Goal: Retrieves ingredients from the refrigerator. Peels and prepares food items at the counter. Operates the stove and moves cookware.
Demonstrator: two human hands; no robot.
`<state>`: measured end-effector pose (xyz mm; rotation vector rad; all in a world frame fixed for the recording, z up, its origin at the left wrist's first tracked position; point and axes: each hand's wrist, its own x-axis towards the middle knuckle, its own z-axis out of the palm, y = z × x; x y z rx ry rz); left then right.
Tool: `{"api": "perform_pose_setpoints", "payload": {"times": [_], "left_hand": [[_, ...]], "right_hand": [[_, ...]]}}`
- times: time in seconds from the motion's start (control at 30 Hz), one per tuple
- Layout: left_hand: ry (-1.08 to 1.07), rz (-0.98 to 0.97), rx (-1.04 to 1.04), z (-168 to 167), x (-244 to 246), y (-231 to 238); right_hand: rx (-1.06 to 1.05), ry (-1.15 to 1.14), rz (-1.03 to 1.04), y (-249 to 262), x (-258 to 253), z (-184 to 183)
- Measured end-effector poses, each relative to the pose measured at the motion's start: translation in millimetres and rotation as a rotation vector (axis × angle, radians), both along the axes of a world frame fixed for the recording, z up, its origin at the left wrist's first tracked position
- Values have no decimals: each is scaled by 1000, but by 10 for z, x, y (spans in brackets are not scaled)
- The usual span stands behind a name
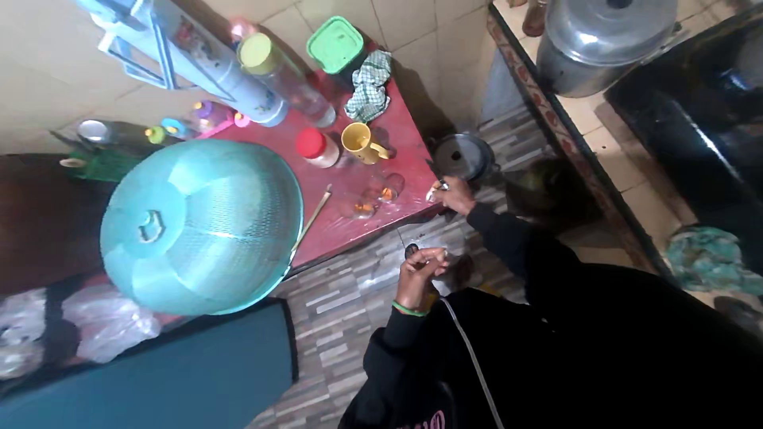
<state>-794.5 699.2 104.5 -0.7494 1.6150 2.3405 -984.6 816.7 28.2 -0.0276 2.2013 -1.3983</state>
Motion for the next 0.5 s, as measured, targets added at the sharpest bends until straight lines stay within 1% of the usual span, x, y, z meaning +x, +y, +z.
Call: {"api": "perform_pose_setpoints", "payload": {"times": [0.1, 0.17, 0.37, 0.43, 0.5], "left_hand": [[-36, 63, -15, -26, 176, -51], [-68, 99, -9, -39, 252, -88], [-118, 163, 17, -72, 293, -227], [-113, 147, 22, -96, 267, -254], [-94, 109, 15, -114, 251, -292]], "right_hand": [[-9, 4, 69, -377, -191, -252], [81, 69, 111, -519, -282, -376], [419, 212, 86, -726, -283, -240], [471, 239, 96, -777, -265, -216], [466, 253, 107, -851, -237, -252]]}}
